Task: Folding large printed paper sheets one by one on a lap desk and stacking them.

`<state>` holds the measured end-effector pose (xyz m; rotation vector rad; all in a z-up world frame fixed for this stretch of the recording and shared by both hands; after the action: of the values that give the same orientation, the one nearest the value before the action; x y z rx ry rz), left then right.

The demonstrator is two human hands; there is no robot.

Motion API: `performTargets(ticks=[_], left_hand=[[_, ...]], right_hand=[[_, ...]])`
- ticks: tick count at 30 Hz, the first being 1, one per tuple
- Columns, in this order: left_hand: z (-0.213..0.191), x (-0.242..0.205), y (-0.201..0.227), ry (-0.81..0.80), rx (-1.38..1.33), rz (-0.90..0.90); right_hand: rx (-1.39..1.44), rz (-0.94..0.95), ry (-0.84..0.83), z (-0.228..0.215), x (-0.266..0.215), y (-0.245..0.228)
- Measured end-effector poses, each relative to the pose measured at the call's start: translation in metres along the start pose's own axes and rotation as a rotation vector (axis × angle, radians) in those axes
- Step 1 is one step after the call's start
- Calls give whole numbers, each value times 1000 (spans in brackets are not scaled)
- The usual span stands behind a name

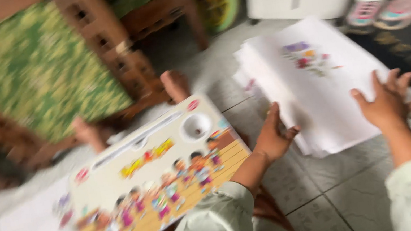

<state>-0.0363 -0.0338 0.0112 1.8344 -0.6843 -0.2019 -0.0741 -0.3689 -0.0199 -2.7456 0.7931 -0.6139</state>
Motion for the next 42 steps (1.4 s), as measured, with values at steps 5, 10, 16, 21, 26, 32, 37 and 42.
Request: performTargets(ticks=[5,10,16,21,26,32,37,42], left_hand=[[-160,-160,-6,463,85,177],[-326,-348,-73,1062,271,-6],[-424,-532,-131,1348,190,-711],[-460,-611,-196,1270,171,-1091],[-493,-664,-279,1073,365,-1310],[-520,-700,-318,1013,528,-1404],[-535,-714,-331,1055,507,-1415],[-545,-696,-292,926,753,-1555]], right_hand=[[374,-598,10,-59,-92,-213],[773,-991,-206,-36,-242,-417],[932,-1220,-567,-9,-432,-579],[927,-1347,-761,37,-551,-638],[588,-1179,-1073,159,-598,-625],[119,-1048,-1122,223,-595,-610],[15,-909,-1172,218,-590,-625],[1,-923,-1196,227,-595,-621]])
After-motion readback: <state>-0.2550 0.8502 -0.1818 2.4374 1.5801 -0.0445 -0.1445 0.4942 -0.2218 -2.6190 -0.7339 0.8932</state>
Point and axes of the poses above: each hand's wrist, its own x-axis towards the middle knuckle, its own z-axis out of the palm, y = z × x, the point moved 1 cm from there along x, towards the middle knuckle, and after that the axes turned 2 degrees about z, right-handed, at the moved point
